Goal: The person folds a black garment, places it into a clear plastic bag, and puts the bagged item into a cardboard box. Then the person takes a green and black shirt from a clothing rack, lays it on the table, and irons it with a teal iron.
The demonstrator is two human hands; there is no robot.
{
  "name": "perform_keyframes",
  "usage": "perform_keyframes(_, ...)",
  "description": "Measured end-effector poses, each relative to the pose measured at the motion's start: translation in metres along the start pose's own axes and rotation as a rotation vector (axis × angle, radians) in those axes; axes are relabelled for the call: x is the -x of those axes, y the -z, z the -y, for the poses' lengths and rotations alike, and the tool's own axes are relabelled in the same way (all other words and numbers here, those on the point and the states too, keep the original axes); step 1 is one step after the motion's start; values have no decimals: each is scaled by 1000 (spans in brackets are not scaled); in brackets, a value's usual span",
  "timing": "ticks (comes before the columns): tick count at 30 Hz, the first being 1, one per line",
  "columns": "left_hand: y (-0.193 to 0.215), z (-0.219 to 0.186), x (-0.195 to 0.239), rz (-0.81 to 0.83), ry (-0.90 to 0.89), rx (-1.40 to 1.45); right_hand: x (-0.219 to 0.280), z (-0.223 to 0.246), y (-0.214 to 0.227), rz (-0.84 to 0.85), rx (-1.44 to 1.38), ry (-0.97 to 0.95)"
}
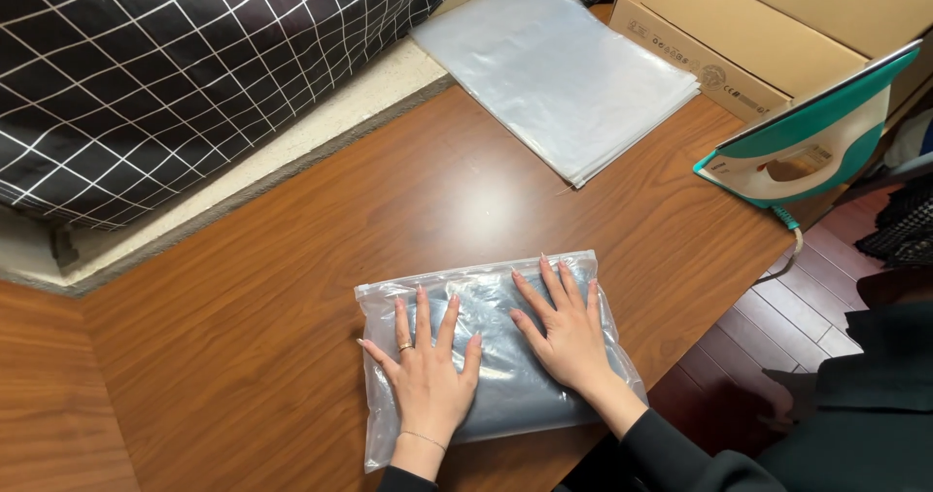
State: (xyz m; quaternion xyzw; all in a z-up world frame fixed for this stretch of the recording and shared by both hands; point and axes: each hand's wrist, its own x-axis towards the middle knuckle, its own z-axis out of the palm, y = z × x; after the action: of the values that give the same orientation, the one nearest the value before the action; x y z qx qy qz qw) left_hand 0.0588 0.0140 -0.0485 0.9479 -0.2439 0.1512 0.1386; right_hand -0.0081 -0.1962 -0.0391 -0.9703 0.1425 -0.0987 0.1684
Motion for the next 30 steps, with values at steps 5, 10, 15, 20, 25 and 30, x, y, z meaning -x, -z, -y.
perform_keyframes(5, 13, 3, -9, 99, 66, 81, -6, -7, 3, 70, -59, -51)
perform_keyframes(10, 15, 56, -24, 230, 379, 181, -12, -40, 30, 1, -166, -310)
perform_keyframes(15, -27, 140, -51, 412, 898, 676, -27, -91, 35, -24, -823, -807)
perform_keyframes(20, -20, 144, -71, 439, 1060, 1247, -53, -116, 18, 76, -1063, -796)
perform_keyframes(25, 41, 126, -91, 188, 910, 1506, -74, -102, 59, 20, -1399, -658)
perform_keyframes(30, 105, 127, -69, -130, 378, 1312, -51, -61, 145, -201, -1369, -304)
